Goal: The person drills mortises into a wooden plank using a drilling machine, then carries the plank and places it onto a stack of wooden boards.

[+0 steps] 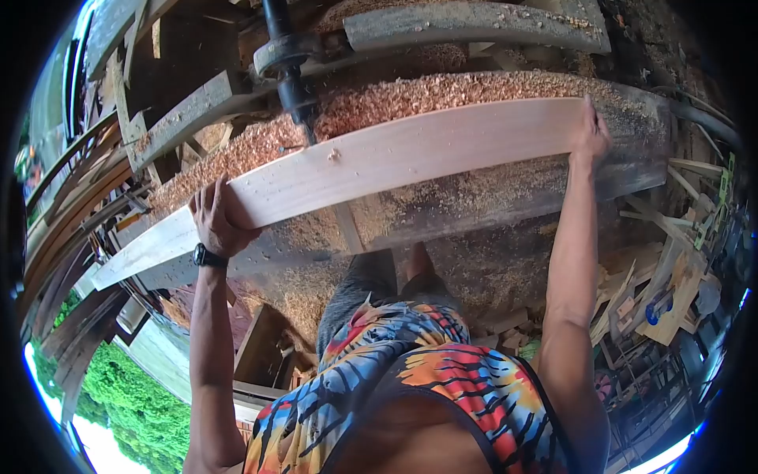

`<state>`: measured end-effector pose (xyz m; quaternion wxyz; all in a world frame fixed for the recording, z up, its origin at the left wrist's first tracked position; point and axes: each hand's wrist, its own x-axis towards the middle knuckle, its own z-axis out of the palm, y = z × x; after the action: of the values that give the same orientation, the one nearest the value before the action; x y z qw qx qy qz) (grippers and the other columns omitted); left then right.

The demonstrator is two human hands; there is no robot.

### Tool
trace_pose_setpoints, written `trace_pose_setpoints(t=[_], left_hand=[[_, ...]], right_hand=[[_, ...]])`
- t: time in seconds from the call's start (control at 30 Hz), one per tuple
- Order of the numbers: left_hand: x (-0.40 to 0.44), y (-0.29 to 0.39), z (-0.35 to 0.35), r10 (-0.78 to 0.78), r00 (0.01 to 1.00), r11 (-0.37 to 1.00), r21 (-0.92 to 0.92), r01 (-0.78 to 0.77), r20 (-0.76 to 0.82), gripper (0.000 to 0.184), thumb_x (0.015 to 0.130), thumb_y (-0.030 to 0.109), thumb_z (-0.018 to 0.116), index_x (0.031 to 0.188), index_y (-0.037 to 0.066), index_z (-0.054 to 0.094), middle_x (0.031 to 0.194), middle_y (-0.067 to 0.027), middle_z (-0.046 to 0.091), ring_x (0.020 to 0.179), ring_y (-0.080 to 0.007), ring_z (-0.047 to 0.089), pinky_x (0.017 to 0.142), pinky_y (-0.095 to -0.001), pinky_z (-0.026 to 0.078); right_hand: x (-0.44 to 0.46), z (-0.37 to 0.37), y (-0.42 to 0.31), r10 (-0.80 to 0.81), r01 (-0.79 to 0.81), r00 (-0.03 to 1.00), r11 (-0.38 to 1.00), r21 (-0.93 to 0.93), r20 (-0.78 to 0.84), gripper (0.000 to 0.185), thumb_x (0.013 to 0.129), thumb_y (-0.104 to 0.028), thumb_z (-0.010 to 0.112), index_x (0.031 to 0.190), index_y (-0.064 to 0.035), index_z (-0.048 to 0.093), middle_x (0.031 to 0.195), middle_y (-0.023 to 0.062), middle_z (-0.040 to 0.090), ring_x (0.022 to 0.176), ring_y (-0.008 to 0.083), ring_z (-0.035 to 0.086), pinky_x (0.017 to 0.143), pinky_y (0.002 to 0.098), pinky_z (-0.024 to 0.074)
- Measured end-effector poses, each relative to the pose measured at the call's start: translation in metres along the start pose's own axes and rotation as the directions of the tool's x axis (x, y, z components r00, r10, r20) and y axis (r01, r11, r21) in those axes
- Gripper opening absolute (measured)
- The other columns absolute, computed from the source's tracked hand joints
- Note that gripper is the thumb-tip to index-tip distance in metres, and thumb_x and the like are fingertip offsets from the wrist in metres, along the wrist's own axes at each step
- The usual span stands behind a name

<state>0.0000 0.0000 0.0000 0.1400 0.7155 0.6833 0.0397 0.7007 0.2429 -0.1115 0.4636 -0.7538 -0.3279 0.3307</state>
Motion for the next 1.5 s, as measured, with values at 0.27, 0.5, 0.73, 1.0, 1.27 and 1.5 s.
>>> trace_pose_setpoints(t=[0.27,0.5,0.73,1.0,1.27,1.5], left_hand=[[-0.007,0.002,0.012,0.039,0.991,0.999,0.041,-0.034,-0.130,0.121,0.044,0.035,0.103,0.152,0.008,0.054,0.131,-0.0158,0.063,0.125,-0.0384,0.057,0.113,-0.0558,0.041],[-0.040,0.011,0.017,0.094,0.989,0.995,-0.005,-0.095,-0.111,0.122,0.044,0.035,0.101,0.154,0.014,0.052,0.131,-0.0142,0.062,0.121,-0.0369,0.058,0.110,-0.0568,0.040],[-0.061,0.025,0.012,0.070,0.997,0.996,-0.046,-0.071,-0.024,0.119,0.044,0.035,0.099,0.151,0.011,0.055,0.134,-0.0147,0.061,0.123,-0.0367,0.059,0.111,-0.0585,0.037],[-0.043,0.019,0.010,0.043,0.999,0.997,-0.058,-0.044,-0.009,0.120,0.047,0.039,0.100,0.154,0.011,0.053,0.136,-0.0139,0.061,0.124,-0.0351,0.059,0.112,-0.0593,0.034],[-0.014,0.012,0.006,-0.001,1.000,0.999,-0.038,0.000,-0.013,0.122,0.046,0.039,0.100,0.155,0.011,0.052,0.135,-0.0137,0.062,0.125,-0.0343,0.058,0.113,-0.0570,0.036],[0.001,0.017,0.009,0.014,0.996,1.000,-0.015,-0.015,-0.091,0.121,0.043,0.034,0.102,0.152,0.009,0.054,0.132,-0.0166,0.062,0.121,-0.0387,0.058,0.108,-0.0563,0.041]], right_hand=[[0.001,0.008,-0.018,-0.248,0.275,0.937,0.958,-0.080,0.246,0.038,0.111,-0.027,0.066,0.138,-0.0013,0.072,0.137,0.0073,0.073,0.125,0.0148,0.065,0.110,0.0293,0.0479],[-0.063,-0.047,0.006,-0.204,0.224,0.969,0.963,-0.147,0.141,0.041,0.111,-0.025,0.066,0.141,0.0021,0.069,0.140,0.0108,0.072,0.127,0.0178,0.065,0.111,0.0314,0.0485],[-0.087,-0.097,0.034,-0.177,0.189,0.979,0.974,-0.126,0.105,0.039,0.113,-0.024,0.063,0.139,0.0049,0.068,0.138,0.0119,0.072,0.123,0.0173,0.067,0.108,0.0330,0.0512],[-0.060,-0.077,0.022,-0.138,0.144,0.986,0.988,-0.063,0.093,0.037,0.111,-0.024,0.066,0.137,0.0037,0.069,0.132,0.0102,0.075,0.120,0.0166,0.067,0.106,0.0327,0.0526],[-0.011,-0.034,0.001,-0.157,0.166,0.976,0.985,-0.051,0.148,0.039,0.110,-0.022,0.068,0.139,0.0045,0.067,0.131,0.0099,0.075,0.121,0.0167,0.068,0.107,0.0320,0.0527],[0.007,-0.004,-0.015,-0.157,0.167,0.968,0.985,-0.037,0.194,0.041,0.110,-0.023,0.069,0.141,0.0034,0.067,0.136,0.0092,0.073,0.124,0.0165,0.066,0.109,0.0314,0.0509]])
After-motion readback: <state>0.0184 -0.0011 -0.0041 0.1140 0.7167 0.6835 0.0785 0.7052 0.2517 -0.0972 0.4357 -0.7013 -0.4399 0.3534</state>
